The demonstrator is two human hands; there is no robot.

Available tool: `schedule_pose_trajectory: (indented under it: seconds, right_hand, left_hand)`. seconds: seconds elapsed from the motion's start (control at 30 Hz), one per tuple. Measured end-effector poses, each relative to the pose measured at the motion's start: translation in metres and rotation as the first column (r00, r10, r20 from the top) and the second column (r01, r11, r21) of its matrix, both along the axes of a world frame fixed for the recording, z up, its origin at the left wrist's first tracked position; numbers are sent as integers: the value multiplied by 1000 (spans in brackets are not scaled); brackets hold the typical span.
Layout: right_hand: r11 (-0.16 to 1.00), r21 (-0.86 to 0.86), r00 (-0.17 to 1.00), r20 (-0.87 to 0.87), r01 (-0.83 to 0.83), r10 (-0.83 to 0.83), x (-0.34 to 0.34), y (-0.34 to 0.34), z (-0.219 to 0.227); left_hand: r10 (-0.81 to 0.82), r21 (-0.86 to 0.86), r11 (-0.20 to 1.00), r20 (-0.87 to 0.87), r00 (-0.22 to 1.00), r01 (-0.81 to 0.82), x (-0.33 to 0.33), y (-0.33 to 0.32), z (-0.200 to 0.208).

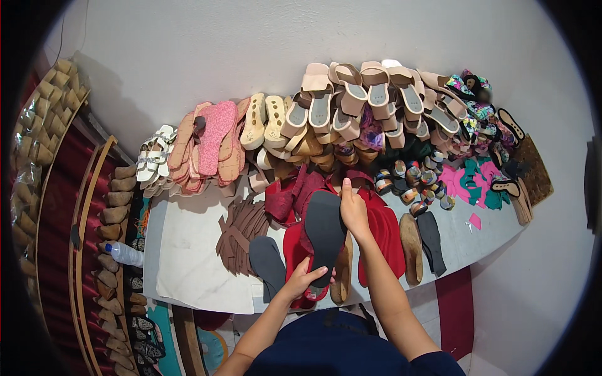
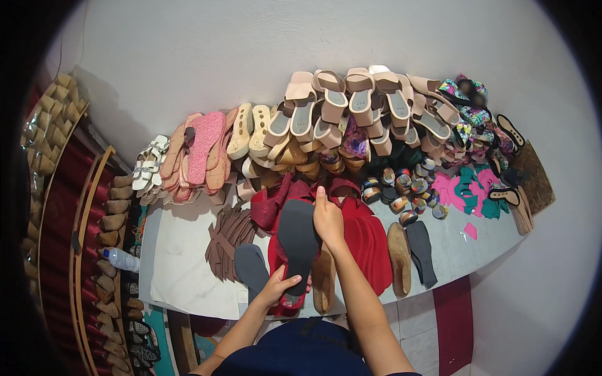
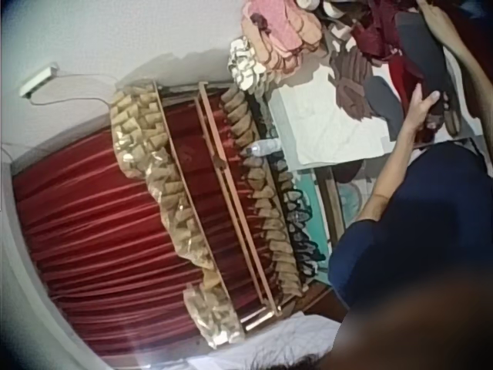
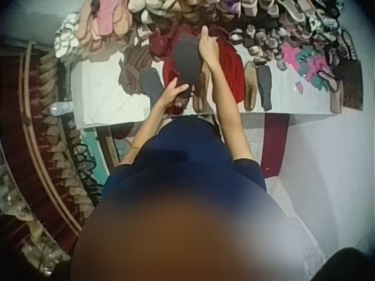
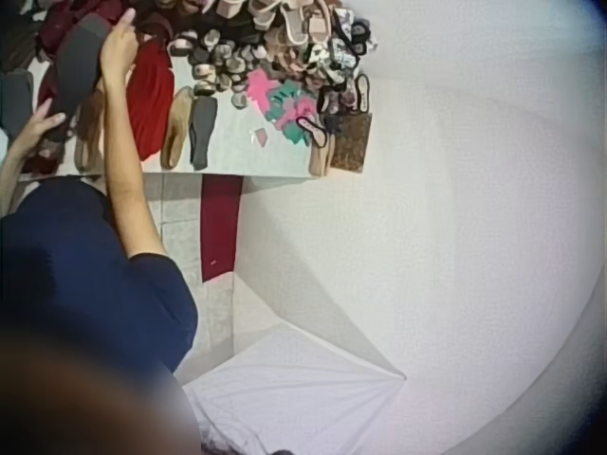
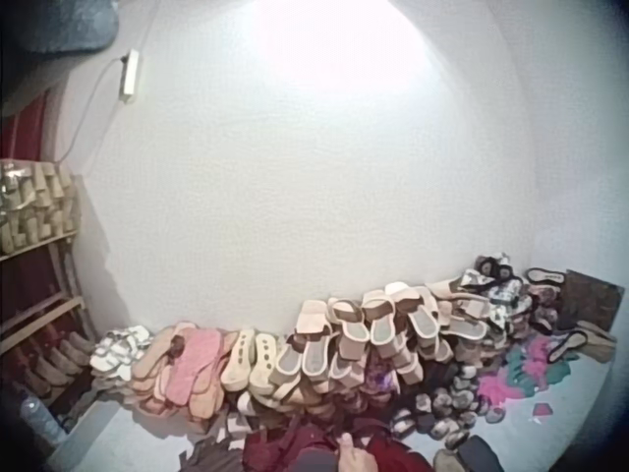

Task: Assembling a red sandal by fitting the upper material over a wooden shoe last and attaching the sole component.

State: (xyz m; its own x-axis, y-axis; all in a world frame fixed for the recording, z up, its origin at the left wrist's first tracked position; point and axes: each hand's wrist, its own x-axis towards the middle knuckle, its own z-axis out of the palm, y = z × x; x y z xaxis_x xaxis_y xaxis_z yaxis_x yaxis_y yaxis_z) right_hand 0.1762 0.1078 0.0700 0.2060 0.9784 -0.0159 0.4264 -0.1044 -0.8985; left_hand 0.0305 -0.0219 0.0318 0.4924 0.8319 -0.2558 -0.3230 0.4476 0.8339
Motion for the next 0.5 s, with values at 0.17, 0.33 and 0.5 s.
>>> schedule_pose_trajectory:
  seconds: [0.17,0.33,0.5]
  right_hand:
    - [995,28,995,25,-98,97,4,-1,12]
    - [954,251,986,-4,-162,169,2,-2,27]
    - [946,239,969,171,-219,181,-5,1,42]
  left_hand:
    - [35,31,999,61,998,-36,1,-1,-4]
    - [57,101,994,-54,997,-51,-2,-1,-5]
    - [37,242,970,-280,959,33,2,-4,-1]
